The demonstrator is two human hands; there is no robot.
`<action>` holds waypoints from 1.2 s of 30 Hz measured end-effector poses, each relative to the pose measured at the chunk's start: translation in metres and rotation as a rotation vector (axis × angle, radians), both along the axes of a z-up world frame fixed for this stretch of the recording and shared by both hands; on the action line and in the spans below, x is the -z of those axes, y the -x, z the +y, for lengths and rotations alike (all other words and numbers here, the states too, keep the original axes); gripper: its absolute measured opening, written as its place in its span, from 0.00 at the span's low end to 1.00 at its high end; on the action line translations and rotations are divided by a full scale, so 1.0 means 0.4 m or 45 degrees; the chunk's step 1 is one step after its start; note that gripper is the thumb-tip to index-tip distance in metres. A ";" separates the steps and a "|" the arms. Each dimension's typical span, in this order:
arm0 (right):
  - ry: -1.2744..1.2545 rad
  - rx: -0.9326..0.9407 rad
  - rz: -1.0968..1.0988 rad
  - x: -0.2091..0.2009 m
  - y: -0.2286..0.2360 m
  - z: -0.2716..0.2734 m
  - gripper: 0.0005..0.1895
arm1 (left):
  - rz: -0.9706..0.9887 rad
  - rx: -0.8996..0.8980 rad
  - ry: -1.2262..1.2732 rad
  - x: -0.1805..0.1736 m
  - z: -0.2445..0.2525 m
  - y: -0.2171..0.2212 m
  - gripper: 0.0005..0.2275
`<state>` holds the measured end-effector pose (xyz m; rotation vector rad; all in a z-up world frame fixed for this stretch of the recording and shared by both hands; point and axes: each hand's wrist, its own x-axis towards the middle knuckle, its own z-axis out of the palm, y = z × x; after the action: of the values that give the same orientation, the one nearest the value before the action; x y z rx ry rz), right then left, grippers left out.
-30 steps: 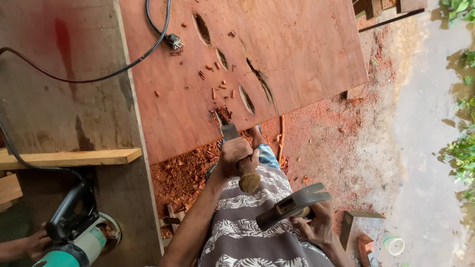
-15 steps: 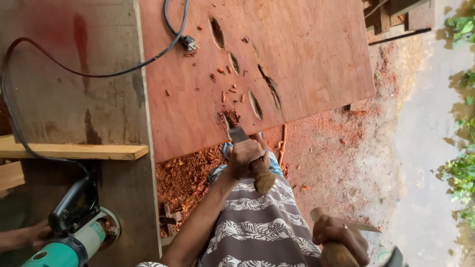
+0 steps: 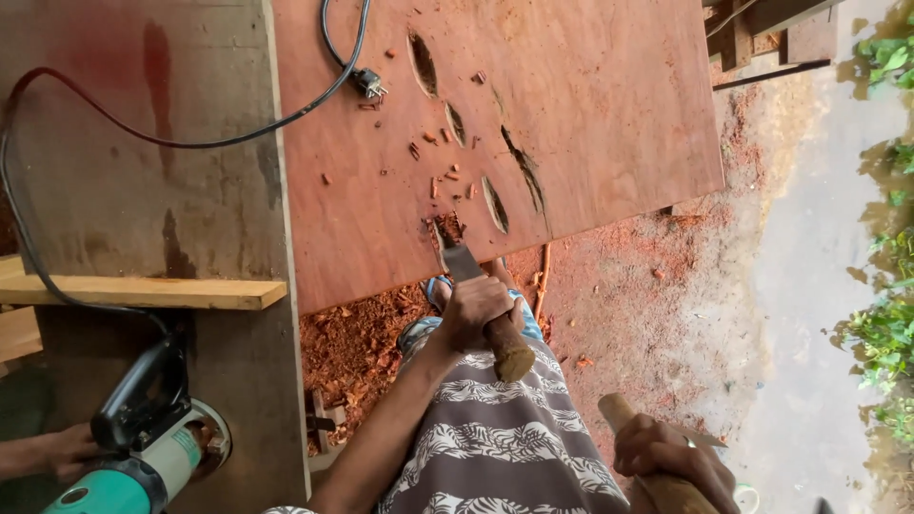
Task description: The person uses a hammer and chisel to carve a rectangular recess into a large wooden board. They repeatedly strike the chisel to remove wood chips, creating a defined groove on the surface. Another person is briefly visible in the background using a power tool.
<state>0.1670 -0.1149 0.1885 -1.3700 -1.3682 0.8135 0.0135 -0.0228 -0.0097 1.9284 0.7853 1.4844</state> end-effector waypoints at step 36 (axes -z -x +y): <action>0.516 -0.299 -0.180 0.345 -0.079 -0.167 0.21 | 0.027 0.173 -0.090 0.013 -0.028 0.044 0.10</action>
<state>0.1986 -0.1818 0.0507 -1.6184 -1.5510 1.2206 -0.0041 -0.0341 -0.0150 2.0102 0.6054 1.4292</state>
